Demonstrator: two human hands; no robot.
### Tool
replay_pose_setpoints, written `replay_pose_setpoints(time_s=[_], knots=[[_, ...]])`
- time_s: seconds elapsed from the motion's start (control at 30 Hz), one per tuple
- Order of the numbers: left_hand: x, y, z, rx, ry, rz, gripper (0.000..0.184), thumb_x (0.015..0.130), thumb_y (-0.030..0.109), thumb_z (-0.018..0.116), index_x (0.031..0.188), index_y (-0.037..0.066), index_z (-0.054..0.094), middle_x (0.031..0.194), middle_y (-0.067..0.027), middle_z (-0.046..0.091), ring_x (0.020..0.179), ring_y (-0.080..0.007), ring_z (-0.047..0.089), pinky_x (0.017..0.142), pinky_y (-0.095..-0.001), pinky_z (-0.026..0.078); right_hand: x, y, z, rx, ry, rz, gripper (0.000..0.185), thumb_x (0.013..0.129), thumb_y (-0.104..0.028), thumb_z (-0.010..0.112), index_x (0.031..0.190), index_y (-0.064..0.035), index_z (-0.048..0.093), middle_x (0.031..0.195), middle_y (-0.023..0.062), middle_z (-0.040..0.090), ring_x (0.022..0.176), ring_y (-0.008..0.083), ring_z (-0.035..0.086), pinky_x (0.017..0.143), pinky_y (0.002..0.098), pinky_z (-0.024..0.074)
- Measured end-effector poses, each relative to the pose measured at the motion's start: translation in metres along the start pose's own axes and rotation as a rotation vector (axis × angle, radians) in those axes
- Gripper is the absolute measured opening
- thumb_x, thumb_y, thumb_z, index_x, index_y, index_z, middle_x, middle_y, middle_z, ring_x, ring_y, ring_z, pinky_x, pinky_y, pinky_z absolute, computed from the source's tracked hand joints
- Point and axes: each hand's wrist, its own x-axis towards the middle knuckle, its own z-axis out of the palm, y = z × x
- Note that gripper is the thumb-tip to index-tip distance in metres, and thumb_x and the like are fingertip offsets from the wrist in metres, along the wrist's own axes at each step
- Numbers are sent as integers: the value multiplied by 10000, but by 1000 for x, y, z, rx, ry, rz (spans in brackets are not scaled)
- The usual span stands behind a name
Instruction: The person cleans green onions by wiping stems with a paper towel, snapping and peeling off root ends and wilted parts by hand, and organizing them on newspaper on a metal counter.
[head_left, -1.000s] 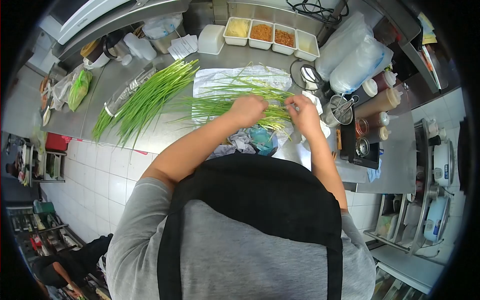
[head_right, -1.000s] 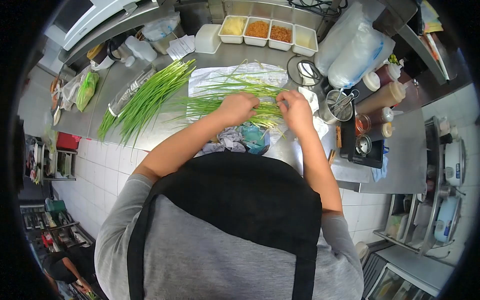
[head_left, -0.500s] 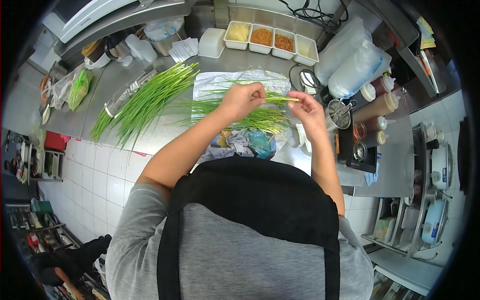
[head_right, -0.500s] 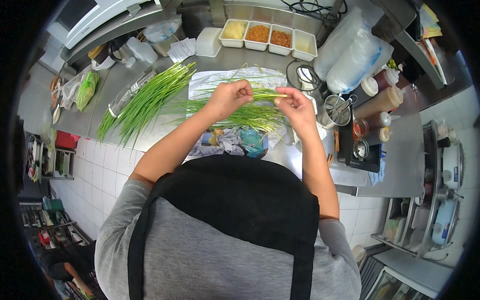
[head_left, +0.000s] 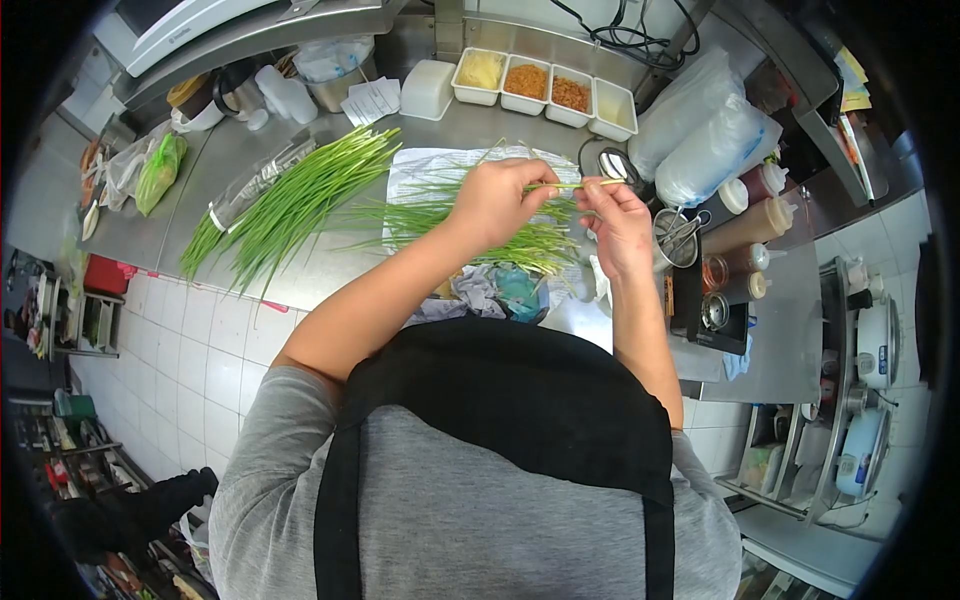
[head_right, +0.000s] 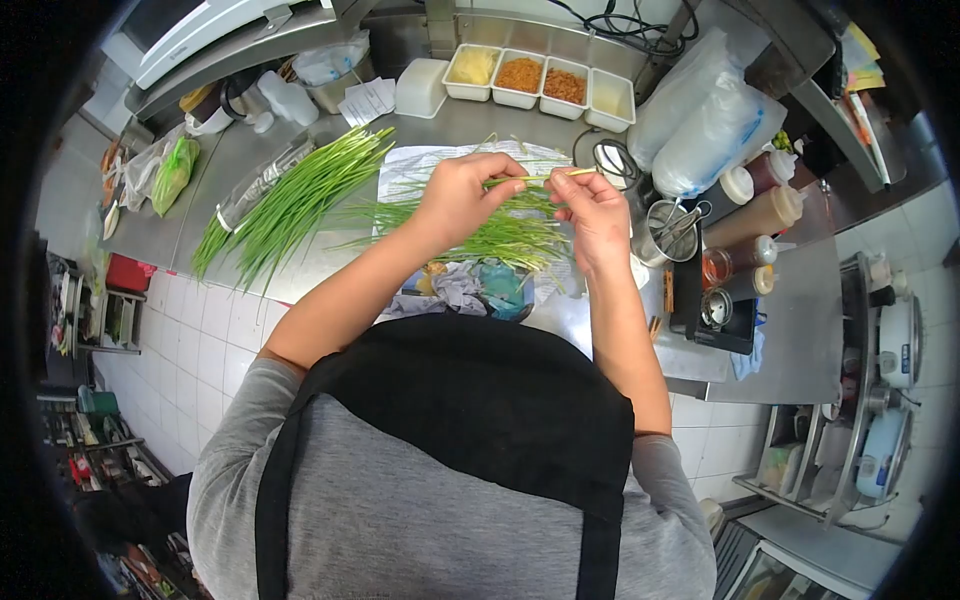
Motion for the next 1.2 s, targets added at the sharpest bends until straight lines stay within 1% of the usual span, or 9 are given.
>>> replay_pose_setpoints(time_s=[0.37,0.47,0.57,0.63,0.73,0.77,0.87,0.97,1.2], knots=[[-6,-1,-2,-153,-83,-180,119,815,113,645,876,10,642,747,-68,669,671,-105,621,628,-256,483,1,1,-5,-214,-108,-207,119,822,-27,634,927,29,630,877,87,665,815,131,627,774,245,470],[-6,-10,1,-157,-63,-204,127,798,171,652,857,59,657,726,-90,654,650,-192,625,634,-304,484,4,-9,-17,-331,18,-224,108,837,-23,610,935,19,629,884,87,666,815,133,628,776,249,468],[-8,-23,0,-180,-110,-270,108,827,114,641,881,20,650,734,-20,641,680,-74,583,642,-238,468,12,-17,-38,-311,200,-336,131,836,-95,632,929,-3,635,857,56,666,793,100,621,679,208,419],[-6,-30,-2,-321,-159,-337,101,836,108,634,882,19,650,744,-7,632,687,-66,573,657,-228,464,14,-20,-46,-338,278,-375,98,818,-108,655,883,-35,650,840,40,667,766,76,607,628,205,407],[-4,-40,2,-543,-189,-376,86,823,88,645,877,22,649,722,-2,630,674,-46,566,630,-209,454,26,11,-66,-712,73,-310,108,773,-95,677,872,-56,659,817,45,671,722,79,592,601,230,431],[-4,-44,4,-619,-192,-378,83,814,80,653,874,23,649,708,-3,632,666,-38,565,613,-203,449,22,20,-62,-958,29,-306,232,722,-86,693,948,-70,643,832,59,668,689,86,577,601,261,461],[-5,-44,6,-704,-204,-389,123,805,79,661,916,29,638,718,-13,636,662,-39,562,628,-202,450,9,25,-34,-1056,-120,-197,342,739,-108,690,1065,-70,593,912,66,663,725,110,609,659,257,481],[-7,-42,4,-597,-252,-396,135,805,85,660,925,31,630,728,-13,636,666,-43,562,617,-207,450,10,23,-10,-311,-113,70,249,787,-132,681,1004,-31,614,897,63,668,729,108,613,643,234,464],[-3,-35,9,-531,-212,-349,99,831,80,637,899,14,607,791,-32,647,718,-54,583,666,-205,466,7,18,7,-289,-89,-10,134,800,-118,682,861,-5,645,779,34,659,685,54,572,588,191,410]])
